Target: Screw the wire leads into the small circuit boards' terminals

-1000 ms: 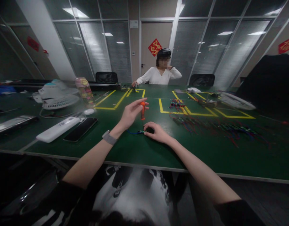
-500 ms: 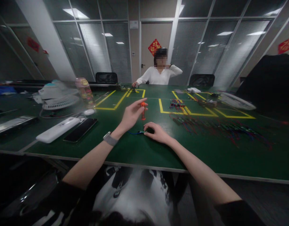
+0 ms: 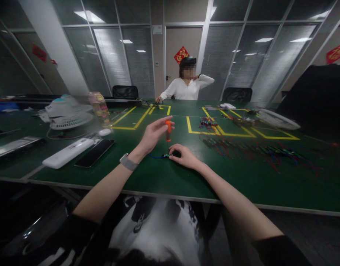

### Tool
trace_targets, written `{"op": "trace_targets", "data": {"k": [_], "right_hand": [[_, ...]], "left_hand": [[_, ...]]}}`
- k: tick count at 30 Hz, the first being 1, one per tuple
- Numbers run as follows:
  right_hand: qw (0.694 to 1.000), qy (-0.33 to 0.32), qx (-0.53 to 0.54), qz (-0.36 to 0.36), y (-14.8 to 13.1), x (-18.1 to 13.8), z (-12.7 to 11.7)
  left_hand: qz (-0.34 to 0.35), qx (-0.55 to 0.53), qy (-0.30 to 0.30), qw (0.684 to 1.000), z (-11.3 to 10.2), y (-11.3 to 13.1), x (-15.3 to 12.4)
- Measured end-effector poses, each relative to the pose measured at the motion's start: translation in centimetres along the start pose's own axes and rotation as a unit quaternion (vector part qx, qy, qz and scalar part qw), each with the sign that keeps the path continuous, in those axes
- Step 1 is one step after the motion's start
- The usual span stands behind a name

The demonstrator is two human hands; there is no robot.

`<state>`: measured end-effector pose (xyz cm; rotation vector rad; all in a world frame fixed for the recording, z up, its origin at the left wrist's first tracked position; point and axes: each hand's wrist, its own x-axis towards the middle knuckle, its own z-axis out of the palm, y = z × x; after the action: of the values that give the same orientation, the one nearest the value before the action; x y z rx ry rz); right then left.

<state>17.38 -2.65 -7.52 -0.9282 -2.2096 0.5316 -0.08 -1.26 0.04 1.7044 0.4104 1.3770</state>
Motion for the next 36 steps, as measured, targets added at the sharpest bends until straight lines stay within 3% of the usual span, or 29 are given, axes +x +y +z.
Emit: {"op": "trace_targets", "data": {"k": [5, 12, 18, 21, 25, 28, 30, 32, 36], "right_hand": [[1.0, -0.001, -0.001, 0.0, 0.1, 0.0, 0.0], [1.0, -0.006, -0.002, -0.003, 0.1, 0.0, -0.1], [1.0, -0.002, -0.004, -0.003, 0.0, 0.0, 0.0], [1.0, -0.003, -0.004, -0.002, 0.1, 0.0, 0.0], [1.0, -0.002, -0.007, -0.002, 0.1, 0.0, 0.0], [1.0, -0.002, -0.005, -0.002, 0.0, 0.0, -0.1], [1.0, -0.001, -0.003, 0.001, -0.1, 0.0, -0.1], [1.0, 0.0, 0.0, 0.003, -0.1, 0.0, -0.1], [1.0, 0.001, 0.007, 0.0, 0.1, -0.1, 0.0]], "left_hand": [[0.046, 0.133, 0.061, 0.988, 0.2, 0.6, -0.3], [0.018, 0.06, -0.023, 0.998, 0.3, 0.4, -0.2], [0.09, 0.215, 0.05, 0.971, 0.1, 0.4, -0.4], [0.086, 0.179, 0.01, 0.98, 0.0, 0.9, -0.4], [0.032, 0.077, -0.052, 0.995, 0.1, 1.1, -0.3], [0.061, 0.137, -0.011, 0.989, 0.2, 0.8, -0.4], [0.113, 0.244, 0.036, 0.963, 0.1, 0.6, -0.5], [0.158, 0.366, 0.045, 0.916, -0.2, 0.7, -0.6], [0.202, 0.547, -0.039, 0.811, -0.9, 1.3, -0.7]]}}
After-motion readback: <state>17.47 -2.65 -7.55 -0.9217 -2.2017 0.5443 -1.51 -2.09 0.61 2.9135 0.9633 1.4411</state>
